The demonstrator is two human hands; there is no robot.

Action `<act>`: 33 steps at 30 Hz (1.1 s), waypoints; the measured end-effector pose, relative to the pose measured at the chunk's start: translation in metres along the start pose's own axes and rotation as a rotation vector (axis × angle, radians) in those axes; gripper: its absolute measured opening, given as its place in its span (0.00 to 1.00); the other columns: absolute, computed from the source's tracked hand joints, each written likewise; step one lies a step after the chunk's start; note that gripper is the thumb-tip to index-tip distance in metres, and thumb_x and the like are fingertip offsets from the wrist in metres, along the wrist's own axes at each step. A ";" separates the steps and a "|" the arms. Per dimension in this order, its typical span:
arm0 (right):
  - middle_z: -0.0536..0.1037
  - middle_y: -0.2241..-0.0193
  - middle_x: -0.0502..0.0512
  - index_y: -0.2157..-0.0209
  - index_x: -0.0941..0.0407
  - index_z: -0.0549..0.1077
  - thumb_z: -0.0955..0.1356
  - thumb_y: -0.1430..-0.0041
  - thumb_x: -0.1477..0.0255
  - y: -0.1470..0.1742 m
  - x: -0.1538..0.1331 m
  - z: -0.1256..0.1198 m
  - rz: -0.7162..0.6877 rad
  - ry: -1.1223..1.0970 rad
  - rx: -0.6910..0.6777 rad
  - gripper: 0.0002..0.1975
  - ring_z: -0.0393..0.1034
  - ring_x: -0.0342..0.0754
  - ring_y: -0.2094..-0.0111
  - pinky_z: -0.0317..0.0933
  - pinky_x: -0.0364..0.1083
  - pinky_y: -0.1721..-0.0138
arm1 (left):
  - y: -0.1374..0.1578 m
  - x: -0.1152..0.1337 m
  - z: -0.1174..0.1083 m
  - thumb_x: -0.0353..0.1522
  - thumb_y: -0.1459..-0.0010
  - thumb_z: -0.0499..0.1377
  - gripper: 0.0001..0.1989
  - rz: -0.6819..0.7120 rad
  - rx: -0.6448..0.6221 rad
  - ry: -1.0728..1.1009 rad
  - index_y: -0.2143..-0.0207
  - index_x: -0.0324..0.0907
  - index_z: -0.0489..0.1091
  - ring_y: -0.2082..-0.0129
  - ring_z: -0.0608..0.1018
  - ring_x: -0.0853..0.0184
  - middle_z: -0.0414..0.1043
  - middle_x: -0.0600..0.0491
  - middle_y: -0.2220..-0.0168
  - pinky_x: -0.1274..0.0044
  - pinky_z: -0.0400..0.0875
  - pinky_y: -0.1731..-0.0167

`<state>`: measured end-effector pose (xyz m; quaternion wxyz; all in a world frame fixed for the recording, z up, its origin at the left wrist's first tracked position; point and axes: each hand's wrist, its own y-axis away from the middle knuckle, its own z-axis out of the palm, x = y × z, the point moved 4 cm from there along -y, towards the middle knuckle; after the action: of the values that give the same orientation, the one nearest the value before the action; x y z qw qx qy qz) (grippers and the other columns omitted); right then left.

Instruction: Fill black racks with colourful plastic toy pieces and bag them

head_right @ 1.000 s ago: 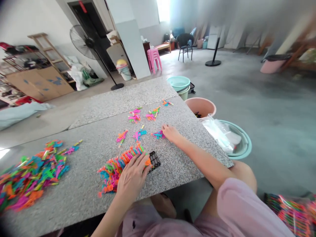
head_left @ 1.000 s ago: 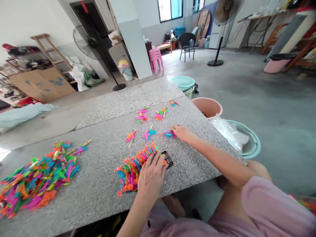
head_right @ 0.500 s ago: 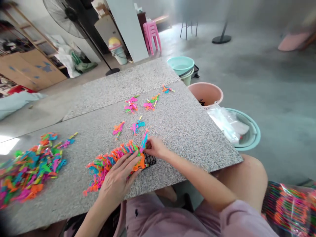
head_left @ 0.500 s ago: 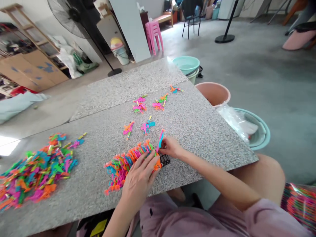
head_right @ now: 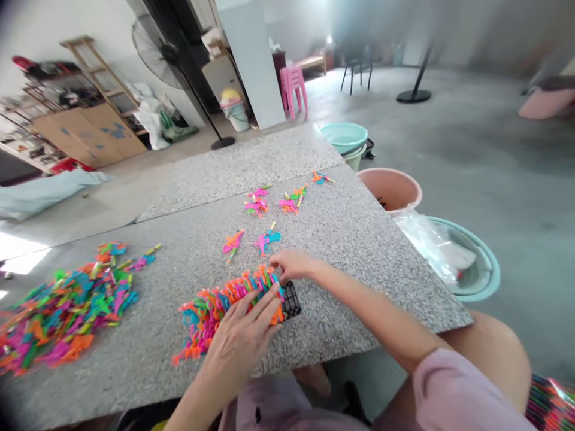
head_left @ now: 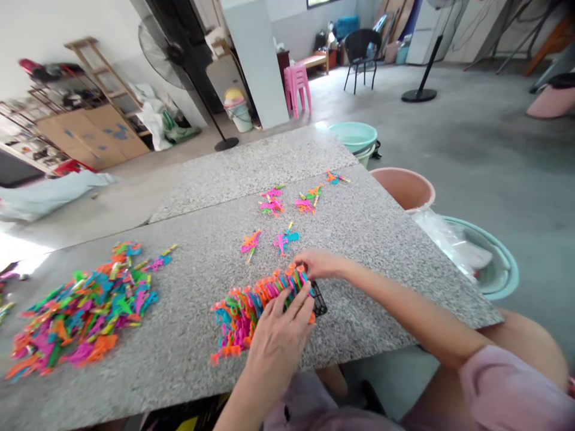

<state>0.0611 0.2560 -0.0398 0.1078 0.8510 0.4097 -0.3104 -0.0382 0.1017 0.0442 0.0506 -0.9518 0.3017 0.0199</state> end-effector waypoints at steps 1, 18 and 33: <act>0.77 0.56 0.58 0.56 0.58 0.74 0.67 0.47 0.84 -0.015 0.008 -0.009 0.036 0.098 0.038 0.17 0.72 0.50 0.60 0.63 0.43 0.59 | 0.001 0.000 0.001 0.34 0.37 0.57 0.18 -0.006 0.005 -0.002 0.45 0.45 0.68 0.44 0.68 0.54 0.59 0.58 0.36 0.64 0.71 0.49; 0.69 0.79 0.44 0.66 0.56 0.66 0.72 0.47 0.63 0.099 0.017 -0.040 0.378 -0.579 0.376 0.15 0.65 0.42 0.81 0.62 0.41 0.80 | -0.001 -0.001 -0.009 0.44 0.40 0.59 0.30 -0.048 0.098 0.225 0.39 0.43 0.61 0.42 0.66 0.50 0.66 0.50 0.40 0.57 0.66 0.45; 0.69 0.76 0.48 0.71 0.56 0.68 0.72 0.46 0.60 0.221 -0.100 -0.036 0.437 -0.666 0.796 0.15 0.63 0.41 0.75 0.61 0.40 0.75 | -0.014 0.086 -0.003 0.36 0.42 0.61 0.11 -0.444 0.208 1.446 0.63 0.38 0.78 0.74 0.73 0.69 0.75 0.53 0.74 0.80 0.68 0.71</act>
<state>0.1987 0.0664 0.0342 -0.0366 0.7472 0.0191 -0.6633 0.0398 0.0634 0.0425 -0.0674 -0.7567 0.0618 -0.6474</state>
